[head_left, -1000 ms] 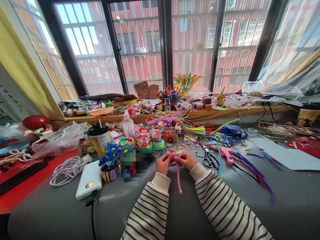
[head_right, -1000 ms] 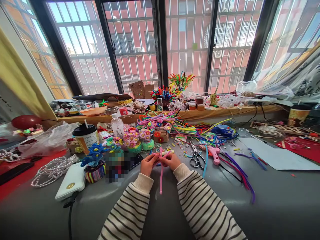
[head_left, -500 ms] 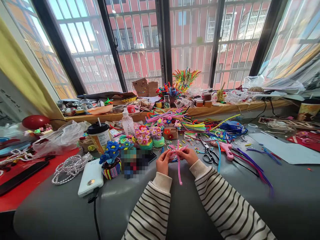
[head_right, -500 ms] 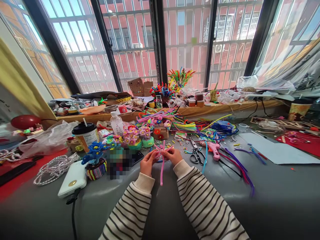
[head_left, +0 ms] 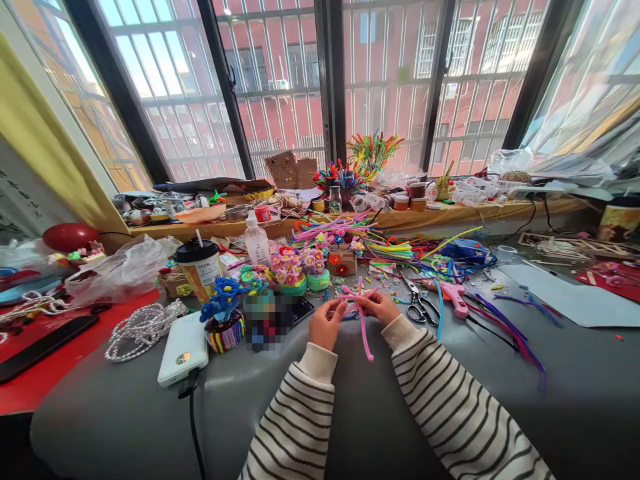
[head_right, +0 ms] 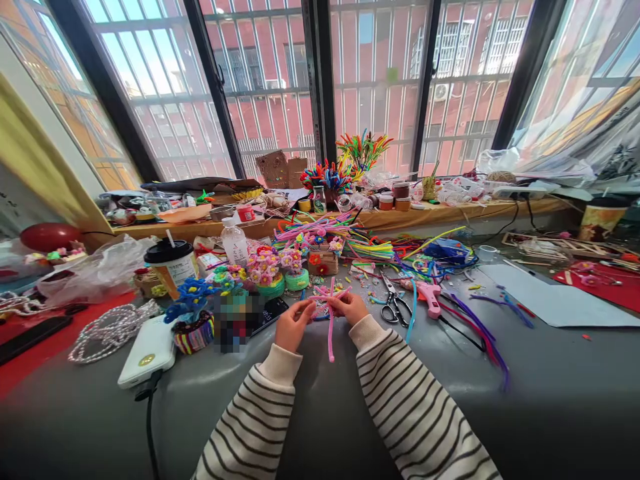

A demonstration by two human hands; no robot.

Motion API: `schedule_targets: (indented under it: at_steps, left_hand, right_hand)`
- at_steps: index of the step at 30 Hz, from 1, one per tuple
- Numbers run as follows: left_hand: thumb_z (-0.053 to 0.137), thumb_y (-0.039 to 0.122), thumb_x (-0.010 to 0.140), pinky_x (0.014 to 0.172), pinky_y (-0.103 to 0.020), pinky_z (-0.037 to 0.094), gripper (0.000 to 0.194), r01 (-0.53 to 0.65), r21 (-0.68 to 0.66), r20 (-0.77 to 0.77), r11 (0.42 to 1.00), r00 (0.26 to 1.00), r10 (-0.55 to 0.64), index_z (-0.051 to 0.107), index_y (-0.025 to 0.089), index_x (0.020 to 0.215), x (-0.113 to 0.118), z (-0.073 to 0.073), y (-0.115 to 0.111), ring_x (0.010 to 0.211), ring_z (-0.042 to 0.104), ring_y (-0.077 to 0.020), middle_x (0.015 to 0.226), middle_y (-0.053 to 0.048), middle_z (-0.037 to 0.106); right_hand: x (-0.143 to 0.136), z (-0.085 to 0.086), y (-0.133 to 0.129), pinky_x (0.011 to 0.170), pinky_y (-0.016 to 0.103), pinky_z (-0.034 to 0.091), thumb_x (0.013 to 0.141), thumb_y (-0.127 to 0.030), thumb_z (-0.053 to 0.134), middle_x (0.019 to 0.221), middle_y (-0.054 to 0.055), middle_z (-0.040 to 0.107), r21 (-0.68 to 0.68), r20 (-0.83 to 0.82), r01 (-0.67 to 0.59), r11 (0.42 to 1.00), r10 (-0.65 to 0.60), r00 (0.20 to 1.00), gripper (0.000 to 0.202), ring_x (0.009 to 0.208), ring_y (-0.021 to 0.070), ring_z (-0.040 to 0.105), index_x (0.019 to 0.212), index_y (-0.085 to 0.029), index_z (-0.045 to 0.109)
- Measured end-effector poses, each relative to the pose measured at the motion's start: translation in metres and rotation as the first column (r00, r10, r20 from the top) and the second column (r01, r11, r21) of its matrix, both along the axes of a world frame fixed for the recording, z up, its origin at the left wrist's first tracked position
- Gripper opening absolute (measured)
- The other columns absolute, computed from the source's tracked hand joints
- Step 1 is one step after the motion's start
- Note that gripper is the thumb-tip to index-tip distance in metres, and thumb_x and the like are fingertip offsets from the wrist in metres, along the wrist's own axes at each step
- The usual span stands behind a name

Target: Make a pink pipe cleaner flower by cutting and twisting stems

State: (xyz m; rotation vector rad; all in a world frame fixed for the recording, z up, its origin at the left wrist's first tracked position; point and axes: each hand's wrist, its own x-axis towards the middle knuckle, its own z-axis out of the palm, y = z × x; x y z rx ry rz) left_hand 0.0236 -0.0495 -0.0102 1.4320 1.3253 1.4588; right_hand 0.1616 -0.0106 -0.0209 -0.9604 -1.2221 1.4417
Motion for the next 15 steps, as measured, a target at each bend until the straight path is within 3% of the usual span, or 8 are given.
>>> schedule_targets:
  at_steps: [2, 6, 12, 15]
  left_hand:
    - [0.055, 0.035, 0.055, 0.057, -0.022, 0.041, 0.031, -0.053, 0.089, -0.089, 0.995, 0.994, 0.061, 0.058, 0.018, 0.081, -0.008, 0.007, 0.004, 0.062, 0.054, -0.0139, 0.075, -0.005, 0.06]
    - [0.052, 0.035, 0.057, 0.055, -0.022, 0.038, 0.019, 0.04, 0.084, -0.247, 0.996, 0.969, -0.018, 0.06, 0.018, 0.061, -0.009, 0.011, 0.007, 0.054, 0.052, -0.013, 0.057, -0.003, 0.059]
    - [0.048, 0.036, 0.061, 0.052, -0.023, 0.038, 0.022, 0.025, 0.056, -0.23, 0.998, 0.973, -0.012, 0.059, 0.017, 0.061, -0.003, -0.009, 0.004, 0.05, 0.05, -0.0126, 0.053, -0.002, 0.057]
    - [0.047, 0.035, 0.062, 0.059, -0.023, 0.038, 0.023, -0.061, 0.164, -0.261, 0.985, 0.96, 0.103, 0.059, 0.017, 0.069, -0.011, 0.0, 0.003, 0.061, 0.052, -0.0138, 0.067, -0.004, 0.059]
  right_hand:
    - [0.0, 0.0, 0.0, 0.047, 0.022, 0.041, 0.048, -0.039, 0.06, 0.05, -0.002, 0.053, 0.028, 0.026, -0.037, 0.999, 0.036, 0.999, 0.029, 0.043, 0.0071, 0.046, 0.06, -0.014, 0.057]
    - [-0.001, 0.002, -0.003, 0.046, 0.021, 0.04, 0.049, -0.038, 0.06, 0.049, -0.003, 0.051, 0.054, 0.021, -0.057, 0.997, 0.056, 0.998, 0.028, 0.043, 0.0066, 0.046, 0.059, -0.013, 0.055]
    - [0.0, 0.004, -0.004, 0.043, 0.02, 0.038, 0.052, -0.038, 0.058, 0.049, -0.003, 0.05, 0.108, 0.023, 0.01, 0.994, -0.012, 1.0, 0.027, 0.041, 0.0055, 0.044, 0.059, -0.012, 0.053]
    - [-0.001, 0.006, -0.005, 0.042, 0.02, 0.039, 0.052, -0.038, 0.058, 0.047, -0.003, 0.049, 0.131, 0.074, -0.056, 0.99, 0.047, 0.996, 0.026, 0.04, 0.0054, 0.044, 0.057, -0.013, 0.052]
